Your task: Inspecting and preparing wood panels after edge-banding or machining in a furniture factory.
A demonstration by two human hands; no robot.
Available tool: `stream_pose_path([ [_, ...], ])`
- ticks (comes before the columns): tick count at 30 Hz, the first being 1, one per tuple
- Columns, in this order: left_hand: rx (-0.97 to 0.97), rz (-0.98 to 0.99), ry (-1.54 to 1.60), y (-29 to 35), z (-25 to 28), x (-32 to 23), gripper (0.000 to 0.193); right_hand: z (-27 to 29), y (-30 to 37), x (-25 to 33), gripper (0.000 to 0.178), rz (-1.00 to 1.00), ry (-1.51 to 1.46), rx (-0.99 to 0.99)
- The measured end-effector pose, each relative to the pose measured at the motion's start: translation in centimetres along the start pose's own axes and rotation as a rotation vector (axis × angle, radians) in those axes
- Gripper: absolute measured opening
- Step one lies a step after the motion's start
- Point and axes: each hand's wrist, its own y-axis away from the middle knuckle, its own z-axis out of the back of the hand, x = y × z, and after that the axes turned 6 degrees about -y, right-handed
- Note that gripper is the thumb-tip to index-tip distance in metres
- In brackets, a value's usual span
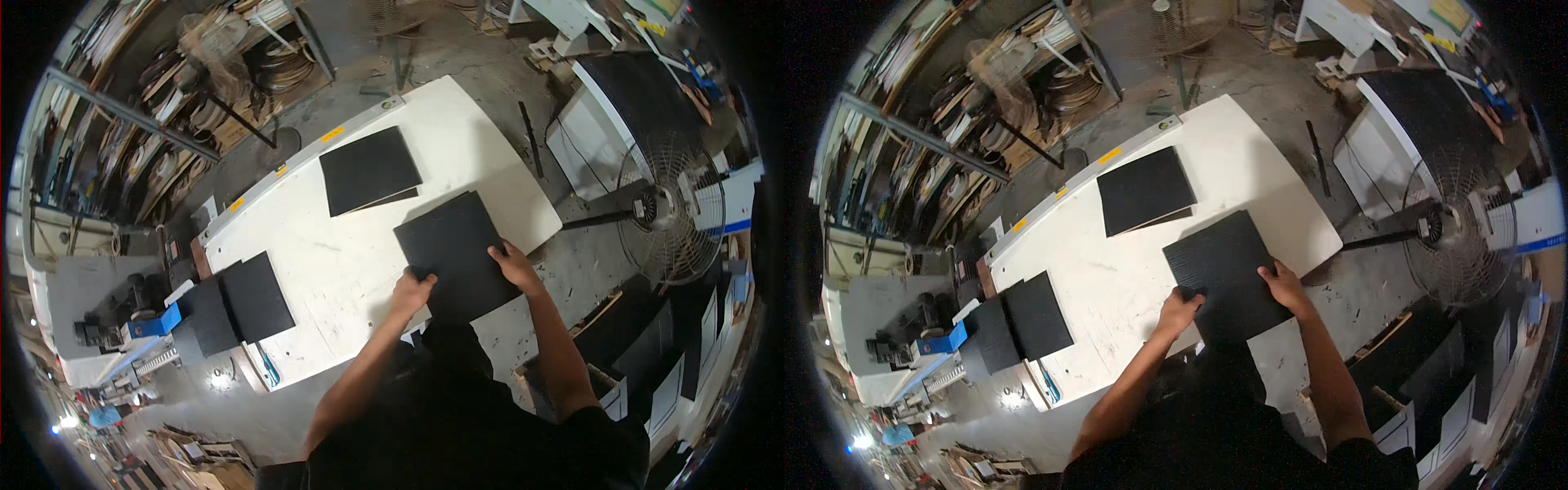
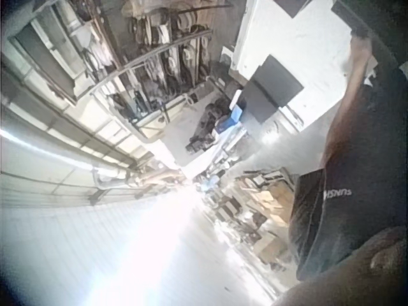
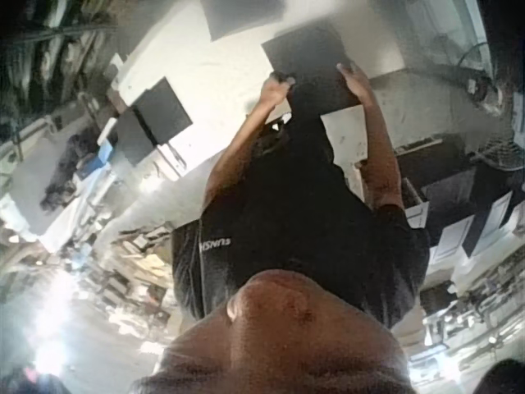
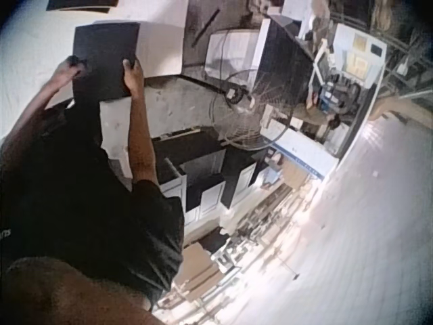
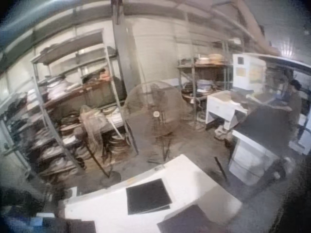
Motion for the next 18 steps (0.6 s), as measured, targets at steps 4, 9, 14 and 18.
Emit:
stream_pose_path([
  [4,0.007,-0.043,-0.105,-0.1,0.6,-0.9,0.062,1.3,0.2,2.1,0.077,-0.223,-0.148,0.118],
  [9,0.102,-0.036,-0.068,-0.4,0.4,-0.2,0.074,0.9,0.3,2.2,0.084,-0.274,-0.043,0.028],
  [14,0.175,0.033,0.347,0.2,-5.6,3.6,0.095,3.6,3.0,-0.2,0.074,-0.273,-0.360,0.203],
  [18,0.171,0.067,0.473,5.3,-8.5,4.0,0.101,2.7,6.5,-2.5,0.101,-0.464,-0.253,0.151],
])
